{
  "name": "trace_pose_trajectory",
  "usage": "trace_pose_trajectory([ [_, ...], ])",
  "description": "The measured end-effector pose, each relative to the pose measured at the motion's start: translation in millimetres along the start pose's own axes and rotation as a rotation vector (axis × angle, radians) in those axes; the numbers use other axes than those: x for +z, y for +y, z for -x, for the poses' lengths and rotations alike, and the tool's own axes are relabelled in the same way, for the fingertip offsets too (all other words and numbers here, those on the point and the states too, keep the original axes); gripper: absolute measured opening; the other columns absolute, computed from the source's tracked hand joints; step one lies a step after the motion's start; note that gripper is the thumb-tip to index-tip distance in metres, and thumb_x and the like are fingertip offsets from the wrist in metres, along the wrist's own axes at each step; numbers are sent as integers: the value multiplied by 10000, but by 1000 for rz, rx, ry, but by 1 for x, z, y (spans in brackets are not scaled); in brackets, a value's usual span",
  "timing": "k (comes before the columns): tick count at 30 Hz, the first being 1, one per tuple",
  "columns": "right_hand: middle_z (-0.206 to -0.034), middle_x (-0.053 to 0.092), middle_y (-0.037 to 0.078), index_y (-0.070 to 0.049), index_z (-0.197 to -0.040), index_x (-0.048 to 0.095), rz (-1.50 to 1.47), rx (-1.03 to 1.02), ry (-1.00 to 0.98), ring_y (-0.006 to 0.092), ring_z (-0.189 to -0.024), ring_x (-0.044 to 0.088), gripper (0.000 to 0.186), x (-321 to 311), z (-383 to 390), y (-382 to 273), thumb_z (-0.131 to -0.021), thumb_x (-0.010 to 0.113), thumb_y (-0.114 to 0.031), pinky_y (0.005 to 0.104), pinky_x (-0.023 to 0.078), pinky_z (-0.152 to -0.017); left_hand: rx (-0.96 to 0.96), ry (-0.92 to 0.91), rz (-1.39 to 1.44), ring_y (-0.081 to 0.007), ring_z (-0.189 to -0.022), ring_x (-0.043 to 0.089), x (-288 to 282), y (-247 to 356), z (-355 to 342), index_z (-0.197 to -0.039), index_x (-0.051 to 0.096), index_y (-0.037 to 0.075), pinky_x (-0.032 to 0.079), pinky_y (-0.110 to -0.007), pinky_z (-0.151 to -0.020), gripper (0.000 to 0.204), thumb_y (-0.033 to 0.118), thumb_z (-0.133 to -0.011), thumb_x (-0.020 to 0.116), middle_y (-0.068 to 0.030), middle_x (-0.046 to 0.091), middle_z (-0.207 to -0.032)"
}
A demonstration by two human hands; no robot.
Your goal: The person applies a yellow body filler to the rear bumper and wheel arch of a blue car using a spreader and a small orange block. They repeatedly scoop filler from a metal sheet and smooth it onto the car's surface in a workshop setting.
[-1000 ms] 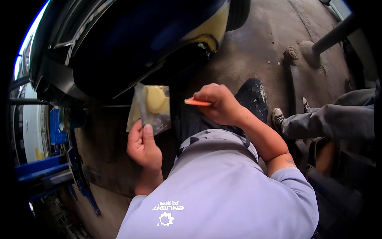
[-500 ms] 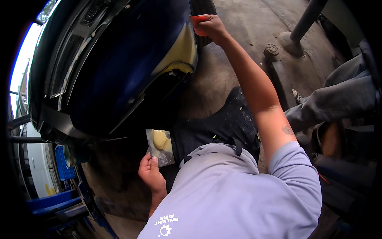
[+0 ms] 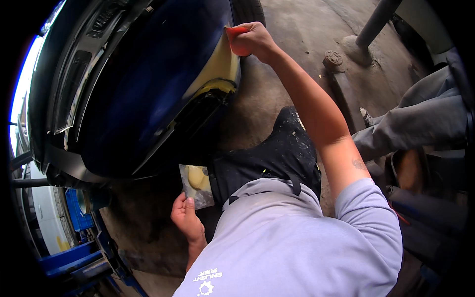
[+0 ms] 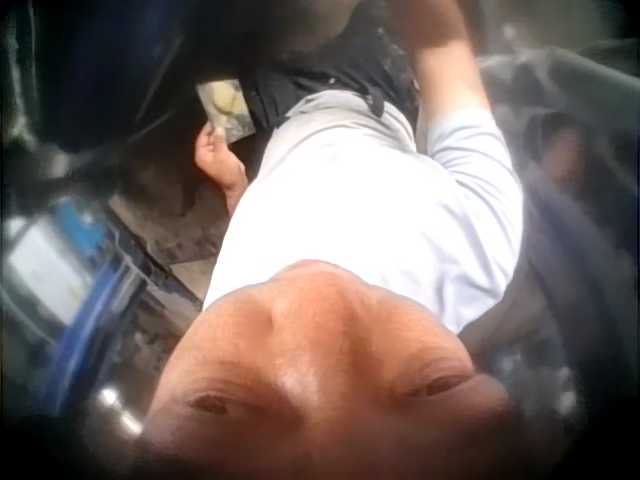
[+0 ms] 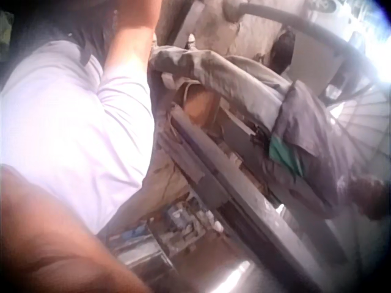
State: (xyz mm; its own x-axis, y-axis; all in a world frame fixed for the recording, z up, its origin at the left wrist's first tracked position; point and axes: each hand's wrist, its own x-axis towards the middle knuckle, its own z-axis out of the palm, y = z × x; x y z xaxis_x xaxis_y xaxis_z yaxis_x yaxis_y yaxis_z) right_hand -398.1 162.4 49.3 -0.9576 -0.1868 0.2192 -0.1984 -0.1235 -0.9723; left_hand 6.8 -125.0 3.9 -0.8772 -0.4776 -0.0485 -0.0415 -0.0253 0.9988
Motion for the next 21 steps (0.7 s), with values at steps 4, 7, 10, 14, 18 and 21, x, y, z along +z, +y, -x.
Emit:
trace_pose_trajectory([
  [4,-715,647,10,27,-911,757,-12,-47,57,80,-645,589,159,25,31,-4,-792,683,-50,243,483,-595,3,-23,-4,-135,-899,662,8,5,-12,-1165,605,-108,509,-258,-875,229,6,-968,583,-119,709,-1017],
  [7,-722,648,6,35,-923,757,-26,10,96,75,-649,578,171,50,59,-15,-793,660,-19,243,475,-599,-5,-18,5,-118,-887,656,7,2,-19,-1165,607,-105,504,-247,-865,220,-1,-974,577,-113,712,-1011],
  [10,-706,636,-23,60,-921,724,57,-91,169,44,-664,536,156,77,85,-23,-805,637,2,233,445,-596,-16,-15,2,-110,-880,655,3,0,-23,-1167,609,-101,501,-241,-861,215,-7,-978,572,-113,715,-1007],
  [14,-652,607,49,61,-885,677,229,-184,231,43,-665,510,109,110,103,-19,-834,599,4,251,449,-606,-44,-13,33,-111,-880,656,-3,-6,-25,-1175,609,-99,500,-239,-862,218,-16,-977,571,-115,716,-1003],
  [18,-671,588,189,42,-794,621,415,-296,312,265,-611,598,113,148,124,-27,-876,612,-34,327,468,-597,-47,23,17,-114,-888,653,-13,-11,-22,-1160,625,-89,498,-243,-860,211,-26,-963,579,-110,713,-997],
  [21,-701,602,198,2,-742,600,532,-392,339,408,-683,599,144,163,131,-22,-867,652,-46,404,473,-593,-36,45,6,-128,-907,647,-18,-17,-19,-1136,643,-72,496,-259,-870,202,-24,-945,597,-107,707,-1005],
])
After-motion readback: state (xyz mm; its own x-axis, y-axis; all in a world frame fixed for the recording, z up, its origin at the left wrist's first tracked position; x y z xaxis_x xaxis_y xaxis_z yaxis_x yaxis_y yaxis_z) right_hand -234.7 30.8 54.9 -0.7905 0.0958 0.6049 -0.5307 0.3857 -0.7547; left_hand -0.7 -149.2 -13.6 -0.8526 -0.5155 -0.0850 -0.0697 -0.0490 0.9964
